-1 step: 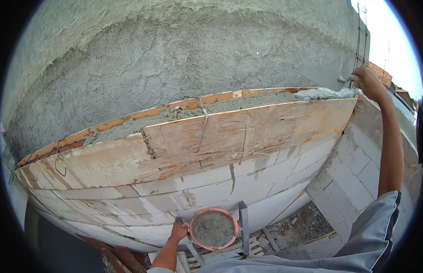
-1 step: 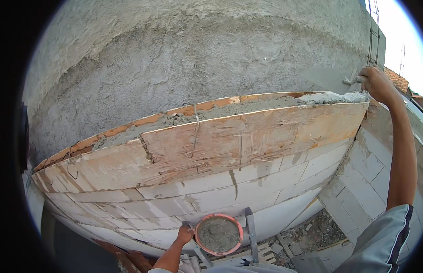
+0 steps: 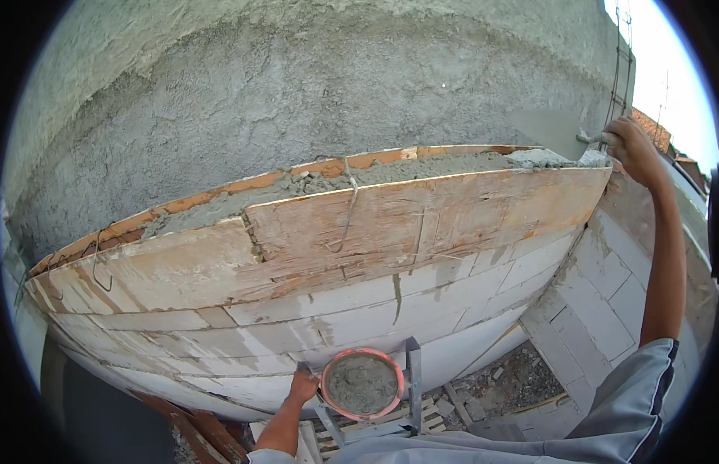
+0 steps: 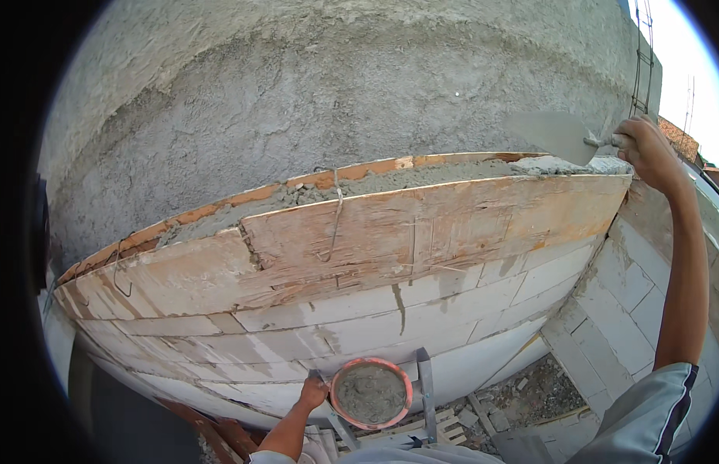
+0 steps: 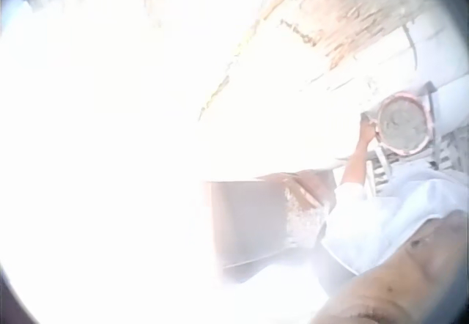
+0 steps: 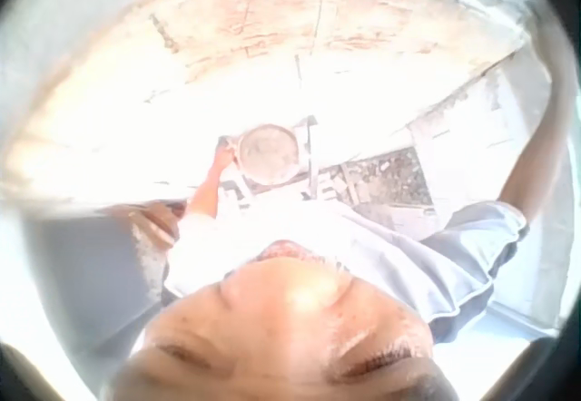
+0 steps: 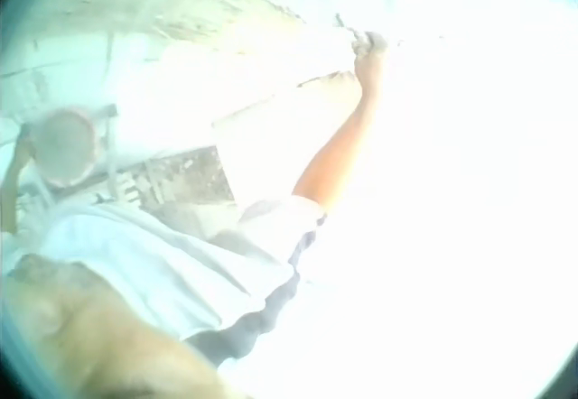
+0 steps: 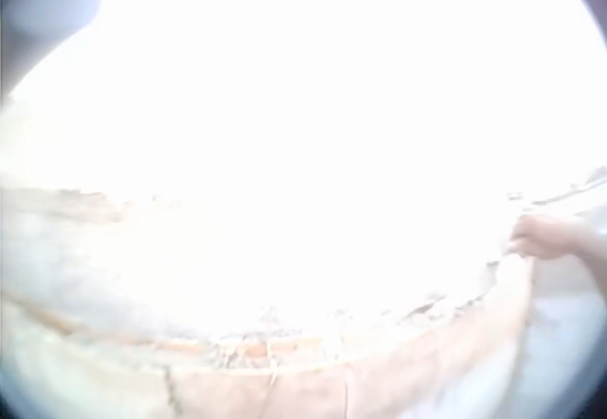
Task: The person smooths cement mixture in a wall formwork using a trowel, moves a ladder, and scoops additional cement mixture from a bucket with the trowel to spread along the formwork.
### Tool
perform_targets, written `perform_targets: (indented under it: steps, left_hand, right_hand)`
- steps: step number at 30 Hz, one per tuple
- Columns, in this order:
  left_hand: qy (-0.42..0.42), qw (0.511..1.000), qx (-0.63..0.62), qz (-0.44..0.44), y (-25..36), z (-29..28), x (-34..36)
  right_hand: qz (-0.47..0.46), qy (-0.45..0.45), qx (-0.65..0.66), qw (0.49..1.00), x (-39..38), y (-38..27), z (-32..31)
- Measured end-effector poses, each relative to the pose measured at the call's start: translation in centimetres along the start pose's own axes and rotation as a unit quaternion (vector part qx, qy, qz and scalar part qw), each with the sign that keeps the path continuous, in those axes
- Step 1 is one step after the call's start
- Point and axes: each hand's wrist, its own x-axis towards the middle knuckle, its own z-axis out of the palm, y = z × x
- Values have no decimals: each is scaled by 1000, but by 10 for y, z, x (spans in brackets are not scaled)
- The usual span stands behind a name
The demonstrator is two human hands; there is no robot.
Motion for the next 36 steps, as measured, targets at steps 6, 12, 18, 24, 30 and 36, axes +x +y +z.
perform_targets:
  steps: [6, 12, 18, 24, 30, 36]
  left_hand:
    - [-7, 994, -51, -100, -2, -10, -8]
    - [-6, 995, -47, -93, 37, -30, 11]
    - [-11, 995, -33, -96, 46, -35, -9]
    - [4, 997, -26, -79, 48, -33, -11]
    - [-11, 998, -13, -66, 18, -23, -8]
    - [5, 999, -20, -47, 20, -19, 4]
  right_hand:
    - [-153, -212, 169, 950, -108, -196, 83]
    - [-185, -426, 154, 872, -246, -294, 258]
    - [-199, -431, 127, 871, -300, -375, 309]
    - [-53, -598, 312, 737, -362, -410, 352]
    - [-8, -582, 419, 697, -366, -383, 351]
    - [-58, -580, 373, 722, -334, -334, 351]
